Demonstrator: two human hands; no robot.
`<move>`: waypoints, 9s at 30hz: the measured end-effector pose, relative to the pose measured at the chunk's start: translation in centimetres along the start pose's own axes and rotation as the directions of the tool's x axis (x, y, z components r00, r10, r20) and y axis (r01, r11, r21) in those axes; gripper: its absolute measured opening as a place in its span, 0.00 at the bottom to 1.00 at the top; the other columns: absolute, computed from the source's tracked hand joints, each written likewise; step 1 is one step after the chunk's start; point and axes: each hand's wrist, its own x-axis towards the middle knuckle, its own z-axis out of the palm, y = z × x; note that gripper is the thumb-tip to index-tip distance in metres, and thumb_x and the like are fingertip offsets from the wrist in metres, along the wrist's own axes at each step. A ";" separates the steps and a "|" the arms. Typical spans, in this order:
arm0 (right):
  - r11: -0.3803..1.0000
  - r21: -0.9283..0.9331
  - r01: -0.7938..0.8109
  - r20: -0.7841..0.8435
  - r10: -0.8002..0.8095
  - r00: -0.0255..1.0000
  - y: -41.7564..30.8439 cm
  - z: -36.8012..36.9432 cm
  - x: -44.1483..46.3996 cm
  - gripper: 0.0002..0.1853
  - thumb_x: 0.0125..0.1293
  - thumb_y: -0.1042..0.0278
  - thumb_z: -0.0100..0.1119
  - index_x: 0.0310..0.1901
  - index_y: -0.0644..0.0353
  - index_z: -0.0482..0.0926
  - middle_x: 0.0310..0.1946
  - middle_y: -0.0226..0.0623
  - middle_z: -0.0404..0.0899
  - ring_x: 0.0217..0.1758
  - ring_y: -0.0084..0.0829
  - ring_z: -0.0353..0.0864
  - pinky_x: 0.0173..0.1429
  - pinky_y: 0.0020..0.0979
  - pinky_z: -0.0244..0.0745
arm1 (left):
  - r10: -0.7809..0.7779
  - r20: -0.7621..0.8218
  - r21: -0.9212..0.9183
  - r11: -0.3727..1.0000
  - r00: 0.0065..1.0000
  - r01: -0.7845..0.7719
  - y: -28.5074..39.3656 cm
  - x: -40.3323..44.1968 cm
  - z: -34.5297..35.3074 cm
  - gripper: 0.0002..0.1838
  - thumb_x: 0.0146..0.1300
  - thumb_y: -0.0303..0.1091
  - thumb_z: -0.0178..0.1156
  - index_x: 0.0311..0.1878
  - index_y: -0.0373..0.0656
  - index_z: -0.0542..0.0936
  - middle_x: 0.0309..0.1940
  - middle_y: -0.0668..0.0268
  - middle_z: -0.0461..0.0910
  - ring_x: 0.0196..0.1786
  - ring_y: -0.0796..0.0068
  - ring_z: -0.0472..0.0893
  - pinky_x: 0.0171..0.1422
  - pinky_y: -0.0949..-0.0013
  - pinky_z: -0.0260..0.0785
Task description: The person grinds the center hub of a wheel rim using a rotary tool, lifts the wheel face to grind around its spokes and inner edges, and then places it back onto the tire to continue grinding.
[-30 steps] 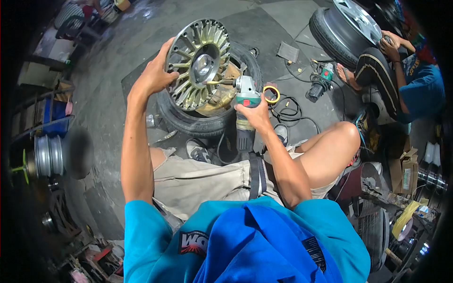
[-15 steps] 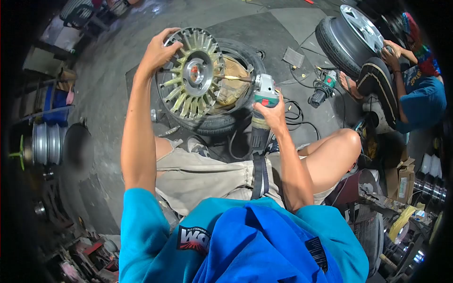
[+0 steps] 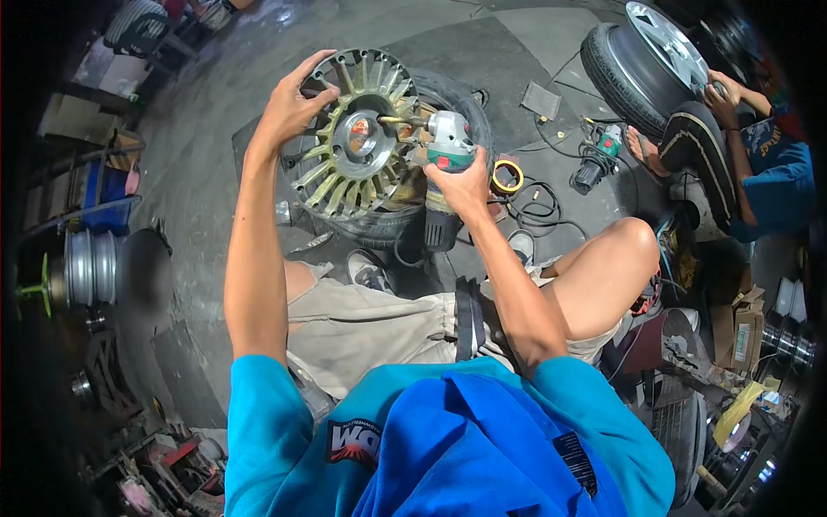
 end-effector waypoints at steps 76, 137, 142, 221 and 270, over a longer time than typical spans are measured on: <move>0.988 -0.049 0.147 -0.017 -0.148 0.989 -0.2 -0.9 -1.5 0.45 0.46 0.61 0.84 0.63 0.62 0.65 0.47 0.50 0.83 0.49 0.44 0.86 0.56 0.44 0.80 | 0.052 -0.035 0.055 0.997 0.998 -0.050 1.0 -0.4 0.2 0.33 0.63 0.31 0.70 0.73 0.52 0.77 0.38 0.62 0.87 0.39 0.73 0.83 0.52 0.65 0.77; 0.874 0.374 -0.310 0.220 0.242 0.945 4.1 4.3 -0.8 0.26 0.54 0.64 0.81 0.52 0.64 0.81 0.42 0.35 0.86 0.40 0.26 0.84 0.47 0.33 0.82 | -0.341 -0.142 -0.442 0.862 0.929 0.249 -8.2 -5.1 -2.5 0.27 0.80 0.39 0.61 0.76 0.39 0.73 0.50 0.52 0.89 0.45 0.69 0.91 0.51 0.67 0.86; 0.788 0.466 -0.403 0.352 0.253 0.901 2.7 4.9 -0.6 0.18 0.58 0.67 0.78 0.48 0.62 0.83 0.39 0.32 0.87 0.36 0.27 0.86 0.43 0.33 0.83 | -0.309 -0.167 -0.426 0.879 0.936 0.214 -6.4 -5.9 -2.1 0.27 0.80 0.39 0.61 0.75 0.37 0.73 0.49 0.52 0.90 0.46 0.69 0.90 0.51 0.69 0.85; 0.041 0.686 -0.727 0.716 0.141 0.684 0.0 -4.5 3.2 0.32 0.66 0.46 0.65 0.56 0.69 0.72 0.44 0.49 0.81 0.45 0.46 0.82 0.54 0.48 0.85 | -0.852 0.186 -0.674 0.252 0.490 0.694 -13.5 -18.8 13.3 0.30 0.85 0.57 0.41 0.71 0.40 0.61 0.58 0.45 0.77 0.51 0.56 0.85 0.44 0.49 0.88; 0.948 -0.071 -0.311 0.451 0.309 0.837 -2.1 -8.0 7.5 0.27 0.58 0.64 0.76 0.57 0.61 0.76 0.42 0.35 0.84 0.39 0.28 0.85 0.43 0.34 0.84 | 0.089 0.486 0.625 0.659 0.869 -0.417 -7.4 -10.1 10.4 0.39 0.54 0.17 0.63 0.73 0.38 0.68 0.66 0.56 0.72 0.74 0.58 0.70 0.85 0.48 0.55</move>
